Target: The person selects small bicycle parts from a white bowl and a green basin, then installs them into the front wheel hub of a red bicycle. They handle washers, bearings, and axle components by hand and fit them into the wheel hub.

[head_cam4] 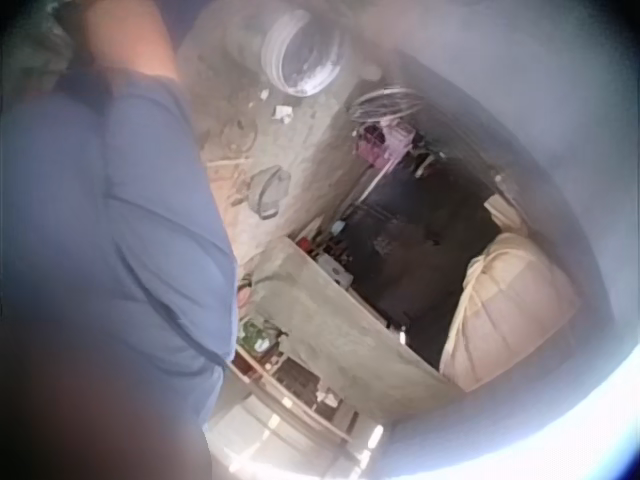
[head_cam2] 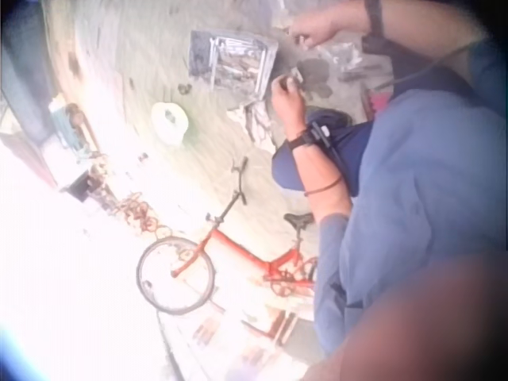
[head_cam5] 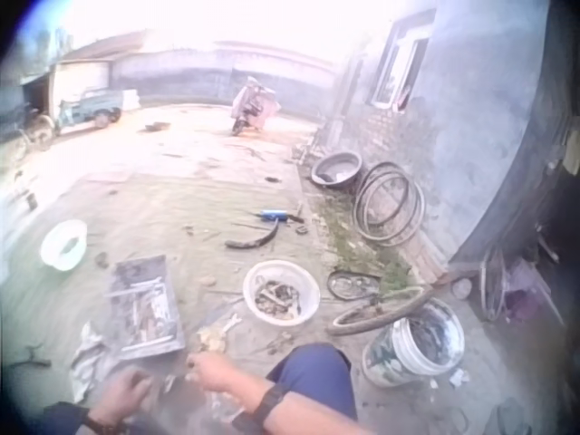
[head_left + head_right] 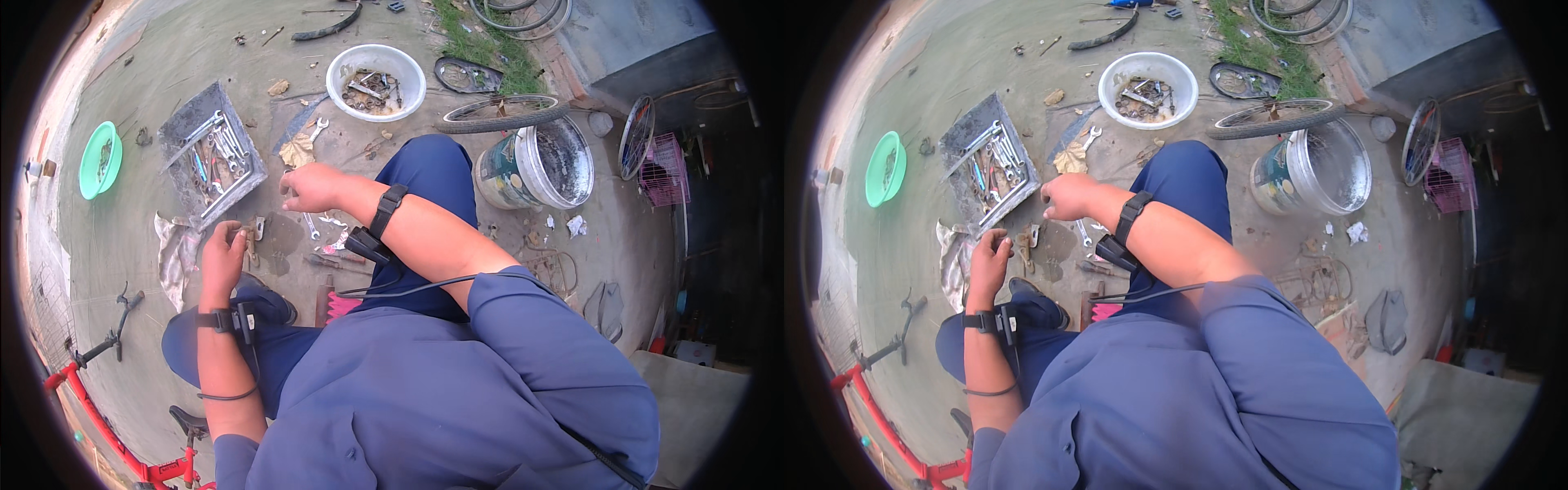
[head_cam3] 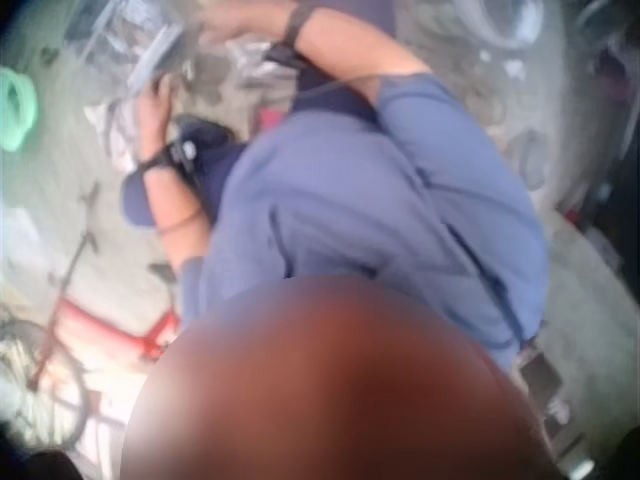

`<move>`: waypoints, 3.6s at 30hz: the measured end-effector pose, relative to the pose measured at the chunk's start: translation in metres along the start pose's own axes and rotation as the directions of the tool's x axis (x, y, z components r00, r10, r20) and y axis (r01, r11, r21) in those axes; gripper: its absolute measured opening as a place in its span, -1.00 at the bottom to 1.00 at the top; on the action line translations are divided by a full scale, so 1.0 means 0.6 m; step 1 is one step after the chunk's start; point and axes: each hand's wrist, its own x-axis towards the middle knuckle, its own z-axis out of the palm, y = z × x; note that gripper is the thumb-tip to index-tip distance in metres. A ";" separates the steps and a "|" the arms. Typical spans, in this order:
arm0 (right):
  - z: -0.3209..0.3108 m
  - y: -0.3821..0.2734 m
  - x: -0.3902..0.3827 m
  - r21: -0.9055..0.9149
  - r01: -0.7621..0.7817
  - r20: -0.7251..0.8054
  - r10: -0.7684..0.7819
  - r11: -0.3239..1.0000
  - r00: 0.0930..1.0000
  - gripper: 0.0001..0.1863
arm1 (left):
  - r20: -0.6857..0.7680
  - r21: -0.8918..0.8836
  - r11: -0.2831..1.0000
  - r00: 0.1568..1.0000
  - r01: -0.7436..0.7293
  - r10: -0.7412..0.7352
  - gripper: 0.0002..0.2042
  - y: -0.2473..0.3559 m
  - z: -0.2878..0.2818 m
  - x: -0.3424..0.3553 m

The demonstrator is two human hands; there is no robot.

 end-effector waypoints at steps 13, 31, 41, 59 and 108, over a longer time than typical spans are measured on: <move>0.141 0.022 0.030 0.123 -0.248 0.143 0.230 0.961 0.963 -0.47 | -0.247 -0.091 0.992 0.967 -0.093 0.068 -0.77 0.037 -0.045 -0.038; 0.297 0.229 0.308 -0.185 -0.544 0.139 0.570 0.818 0.810 -0.24 | 0.029 -0.387 0.892 0.969 0.236 -0.244 -0.78 0.008 -0.041 0.025; 0.312 0.316 0.396 -0.319 -0.470 0.223 0.548 0.823 0.806 -0.16 | 0.093 -0.368 0.843 0.917 0.393 -0.387 -0.76 -0.032 -0.037 0.065; 0.276 0.328 0.370 0.025 -0.533 0.054 0.532 0.845 0.845 -0.49 | 0.083 -0.372 0.837 0.912 0.401 -0.401 -0.77 -0.027 -0.019 0.075; 0.327 0.331 0.413 0.117 -0.502 0.302 0.450 0.857 0.840 -0.29 | 0.123 -0.308 0.826 0.881 0.472 -0.458 -0.76 -0.032 -0.010 0.081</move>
